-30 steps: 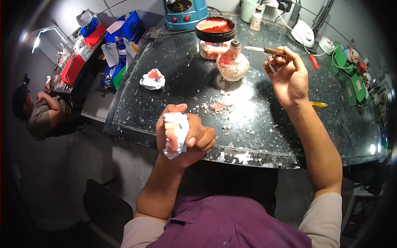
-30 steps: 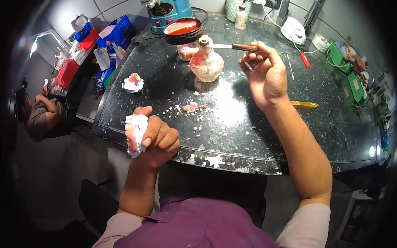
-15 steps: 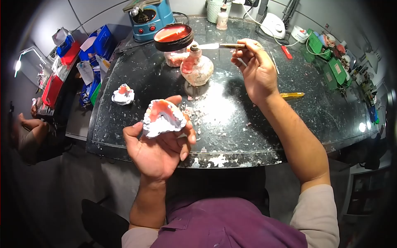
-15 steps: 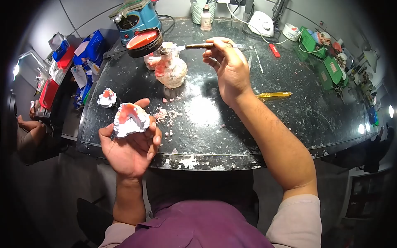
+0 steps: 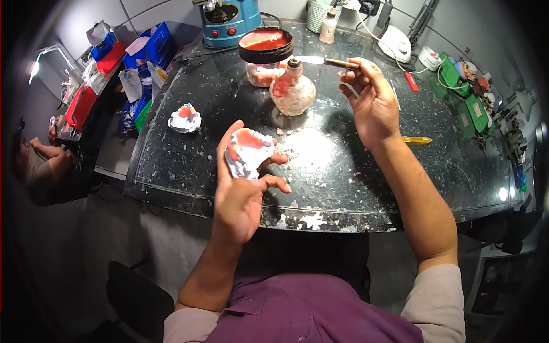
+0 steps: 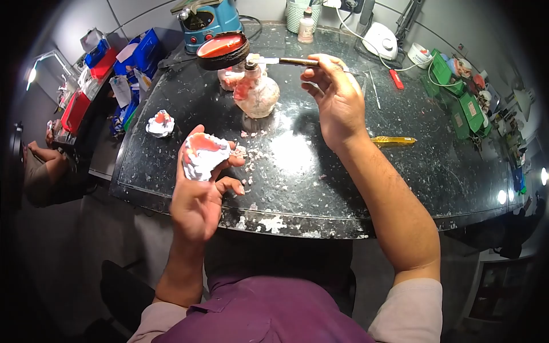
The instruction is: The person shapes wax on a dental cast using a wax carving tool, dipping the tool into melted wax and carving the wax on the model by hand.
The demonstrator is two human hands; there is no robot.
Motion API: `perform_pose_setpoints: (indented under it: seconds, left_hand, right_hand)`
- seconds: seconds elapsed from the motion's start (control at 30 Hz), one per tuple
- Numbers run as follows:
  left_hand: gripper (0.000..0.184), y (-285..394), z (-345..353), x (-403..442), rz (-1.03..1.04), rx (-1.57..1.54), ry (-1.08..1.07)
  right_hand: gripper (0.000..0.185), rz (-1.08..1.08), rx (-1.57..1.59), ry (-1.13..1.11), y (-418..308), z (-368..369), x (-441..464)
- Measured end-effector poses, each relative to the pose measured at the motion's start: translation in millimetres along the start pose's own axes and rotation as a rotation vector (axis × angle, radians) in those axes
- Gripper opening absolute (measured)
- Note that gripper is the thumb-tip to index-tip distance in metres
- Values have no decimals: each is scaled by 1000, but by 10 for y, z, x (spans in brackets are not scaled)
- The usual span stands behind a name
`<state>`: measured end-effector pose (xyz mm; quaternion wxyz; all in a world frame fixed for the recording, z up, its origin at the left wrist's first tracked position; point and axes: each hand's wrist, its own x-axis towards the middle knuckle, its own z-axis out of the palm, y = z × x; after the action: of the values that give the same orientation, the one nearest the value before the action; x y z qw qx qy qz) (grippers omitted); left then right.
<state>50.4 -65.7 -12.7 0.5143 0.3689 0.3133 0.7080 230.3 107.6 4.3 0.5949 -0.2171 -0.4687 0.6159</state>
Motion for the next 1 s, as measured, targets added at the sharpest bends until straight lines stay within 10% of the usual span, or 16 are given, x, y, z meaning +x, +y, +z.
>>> perform_pose_setpoints:
  seconds: [1.0]
  left_hand:
    - [67, 1, -26, 25, -80, 107, -22]
  right_hand:
    - [20, 121, 105, -238, -101, 163, -397]
